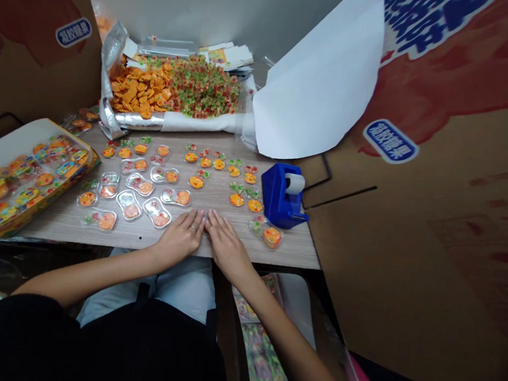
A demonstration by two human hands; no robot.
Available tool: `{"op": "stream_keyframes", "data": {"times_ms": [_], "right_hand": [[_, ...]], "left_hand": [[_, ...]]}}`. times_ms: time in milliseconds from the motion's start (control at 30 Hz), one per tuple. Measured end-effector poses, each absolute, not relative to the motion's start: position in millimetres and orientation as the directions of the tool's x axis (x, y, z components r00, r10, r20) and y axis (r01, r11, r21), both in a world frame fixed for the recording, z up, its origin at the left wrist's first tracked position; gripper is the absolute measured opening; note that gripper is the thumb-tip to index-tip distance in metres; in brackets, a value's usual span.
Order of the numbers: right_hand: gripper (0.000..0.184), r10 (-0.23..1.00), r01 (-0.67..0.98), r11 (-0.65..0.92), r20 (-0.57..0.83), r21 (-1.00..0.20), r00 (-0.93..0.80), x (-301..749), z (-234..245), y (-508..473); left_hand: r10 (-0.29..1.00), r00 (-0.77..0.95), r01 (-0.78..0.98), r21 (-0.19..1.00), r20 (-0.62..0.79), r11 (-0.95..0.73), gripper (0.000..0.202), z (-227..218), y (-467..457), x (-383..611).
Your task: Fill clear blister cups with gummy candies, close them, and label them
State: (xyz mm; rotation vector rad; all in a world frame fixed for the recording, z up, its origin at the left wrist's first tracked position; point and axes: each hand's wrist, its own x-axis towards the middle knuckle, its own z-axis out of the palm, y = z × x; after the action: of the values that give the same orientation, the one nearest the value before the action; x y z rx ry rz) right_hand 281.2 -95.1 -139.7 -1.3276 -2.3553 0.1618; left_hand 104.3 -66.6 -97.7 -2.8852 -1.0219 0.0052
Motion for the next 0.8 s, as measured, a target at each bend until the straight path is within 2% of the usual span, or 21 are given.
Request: {"op": "stream_keyframes", "data": {"times_ms": [67,167,233,267,333,433,500,533,600,667,800], "right_hand": [[0.054,0.834,0.787,0.545,0.280,-0.288,-0.475,281,-138,-101],[0.091,0.828,0.789,0.559,0.230,-0.254,-0.512,281,-134,-111],[0.101,0.828,0.803,0.557,0.217,-0.214,-0.517,281,-133,-116],[0.098,0.826,0.808,0.557,0.226,-0.192,-0.516,282,-133,-118],[0.081,0.807,0.808,0.570,0.286,-0.151,-0.517,284,-136,-122],[0.054,0.728,0.778,0.619,0.453,-0.112,-0.514,289,-143,-129],[0.051,0.660,0.743,0.662,0.546,-0.099,-0.516,294,-146,-135],[0.053,0.634,0.727,0.680,0.577,-0.096,-0.516,298,-145,-137],[0.059,0.607,0.723,0.684,0.625,-0.096,-0.491,307,-140,-140],[0.062,0.619,0.774,0.625,0.672,-0.107,-0.407,320,-132,-139],[0.062,0.613,0.915,0.388,0.771,-0.106,-0.171,353,-122,-125]], "left_hand": [[0.629,0.777,0.629,-0.062,0.033,-0.775,0.043,-99,-71,102],[0.548,0.835,0.545,0.056,0.055,-0.836,0.050,-88,-69,91],[0.523,0.844,0.506,0.149,0.118,-0.850,0.050,-69,-55,74],[0.561,0.813,0.535,0.180,0.156,-0.826,0.049,-57,-42,61],[0.745,0.631,0.718,0.201,0.214,-0.666,0.045,-29,-8,26],[0.972,0.177,0.980,0.060,0.156,-0.188,0.043,7,58,-41],[0.992,-0.123,0.991,-0.039,0.036,0.124,0.045,20,100,-85],[0.975,-0.221,0.973,-0.066,-0.011,0.220,0.049,22,118,-104],[0.938,-0.332,0.943,-0.069,-0.097,0.326,0.061,21,143,-131],[0.923,-0.356,0.934,-0.041,-0.148,0.354,0.066,14,158,-145],[0.923,-0.357,0.933,-0.012,-0.145,0.360,0.056,3,172,-148]]}}
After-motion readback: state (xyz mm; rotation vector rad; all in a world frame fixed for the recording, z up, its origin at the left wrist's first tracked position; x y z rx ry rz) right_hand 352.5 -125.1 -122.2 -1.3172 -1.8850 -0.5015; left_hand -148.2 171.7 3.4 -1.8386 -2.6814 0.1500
